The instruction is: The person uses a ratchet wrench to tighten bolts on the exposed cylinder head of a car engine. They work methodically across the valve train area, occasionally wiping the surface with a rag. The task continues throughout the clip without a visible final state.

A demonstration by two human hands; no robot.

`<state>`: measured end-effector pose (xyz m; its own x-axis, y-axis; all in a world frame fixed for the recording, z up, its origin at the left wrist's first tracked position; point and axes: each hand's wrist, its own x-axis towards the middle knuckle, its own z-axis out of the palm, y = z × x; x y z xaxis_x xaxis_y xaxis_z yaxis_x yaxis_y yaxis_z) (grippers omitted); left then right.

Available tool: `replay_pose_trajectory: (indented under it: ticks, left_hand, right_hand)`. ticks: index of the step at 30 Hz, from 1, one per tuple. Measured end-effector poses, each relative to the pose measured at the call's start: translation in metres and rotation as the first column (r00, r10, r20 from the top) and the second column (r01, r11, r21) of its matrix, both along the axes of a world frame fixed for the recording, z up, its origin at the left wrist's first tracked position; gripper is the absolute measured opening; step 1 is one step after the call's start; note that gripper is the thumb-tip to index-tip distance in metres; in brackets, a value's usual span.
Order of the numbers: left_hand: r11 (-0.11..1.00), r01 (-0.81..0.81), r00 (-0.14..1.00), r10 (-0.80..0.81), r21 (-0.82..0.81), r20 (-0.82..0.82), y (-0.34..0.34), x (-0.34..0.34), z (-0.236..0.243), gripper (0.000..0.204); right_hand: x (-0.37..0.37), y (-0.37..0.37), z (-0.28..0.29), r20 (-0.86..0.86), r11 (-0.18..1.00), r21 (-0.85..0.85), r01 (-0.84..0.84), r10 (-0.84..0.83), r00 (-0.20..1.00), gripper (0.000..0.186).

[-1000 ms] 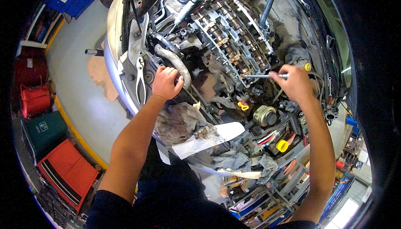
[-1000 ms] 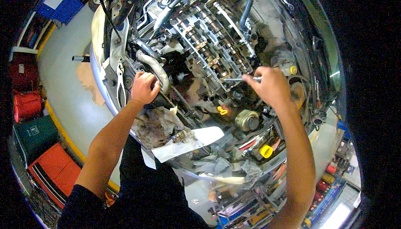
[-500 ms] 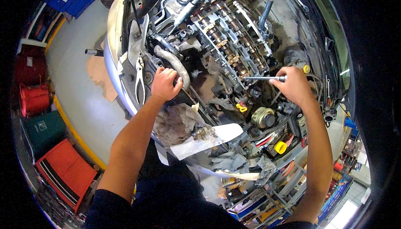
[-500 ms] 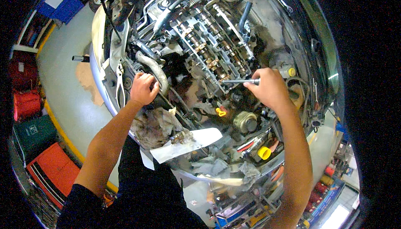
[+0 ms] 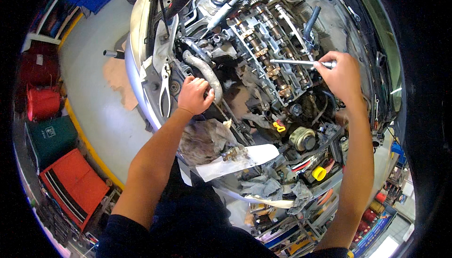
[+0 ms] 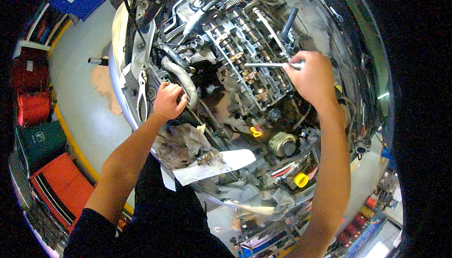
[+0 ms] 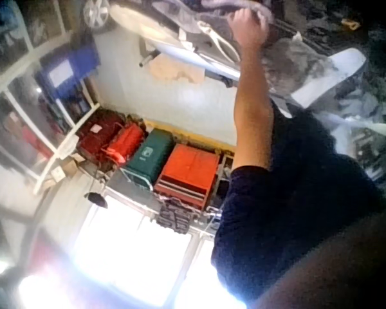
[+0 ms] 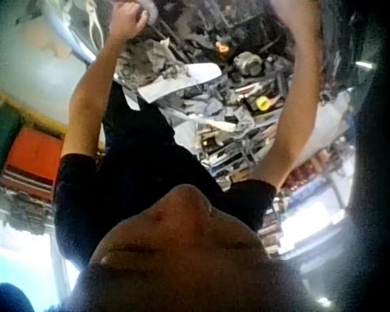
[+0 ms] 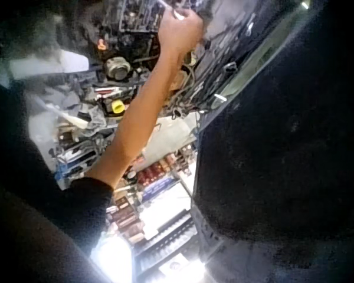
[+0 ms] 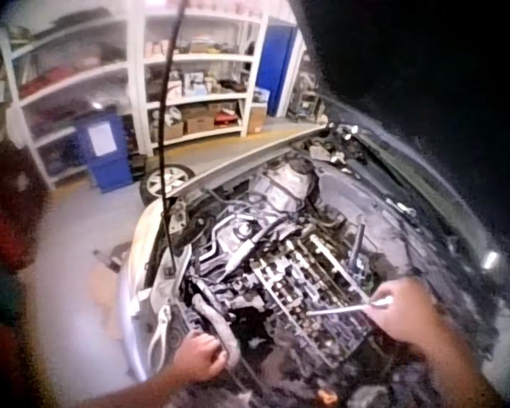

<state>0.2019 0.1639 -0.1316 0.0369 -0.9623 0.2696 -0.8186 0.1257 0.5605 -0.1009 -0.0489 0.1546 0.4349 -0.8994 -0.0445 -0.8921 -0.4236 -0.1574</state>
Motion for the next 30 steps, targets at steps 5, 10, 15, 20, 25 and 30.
replay_pose_trajectory:
  ticks: [5, 10, 15, 20, 25, 30]
  left_hand:
    - [1.000, 0.002, 1.000, -0.002, 0.019, -0.012, 0.000, 0.001, 0.001, 0.024]
    - [1.000, 0.004, 1.000, -0.004, 0.016, -0.025, 0.001, 0.002, 0.004, 0.022]
    - [1.000, 0.003, 1.000, -0.002, 0.024, -0.024, 0.000, 0.002, 0.002, 0.027]
    - [1.000, -0.008, 1.000, 0.008, 0.021, -0.013, 0.000, 0.002, 0.002, 0.027]
    - [0.999, -0.013, 1.000, 0.013, 0.030, -0.022, 0.001, 0.004, 0.002, 0.027]
    - [1.000, -0.015, 1.000, 0.015, 0.012, -0.026, -0.001, 0.001, 0.003, 0.027]
  right_hand:
    - [0.024, -0.022, -0.018, 0.035, 1.000, 0.000, 0.007, -0.007, 0.999, 0.026]
    - [0.030, -0.038, -0.028, 0.047, 0.999, -0.042, -0.021, 0.023, 0.999, 0.025]
    - [0.045, -0.044, -0.023, 0.000, 1.000, 0.009, 0.004, -0.004, 1.000, 0.026]
    - [0.054, -0.049, -0.023, -0.026, 0.999, 0.009, -0.030, 0.031, 0.999, 0.026]
    - [0.059, -0.054, -0.015, -0.250, 0.917, -0.013, -0.398, 0.382, 0.890, 0.028]
    - [0.051, -0.077, -0.009, -0.273, 0.685, -0.101, -0.722, 0.679, 0.682, 0.031]
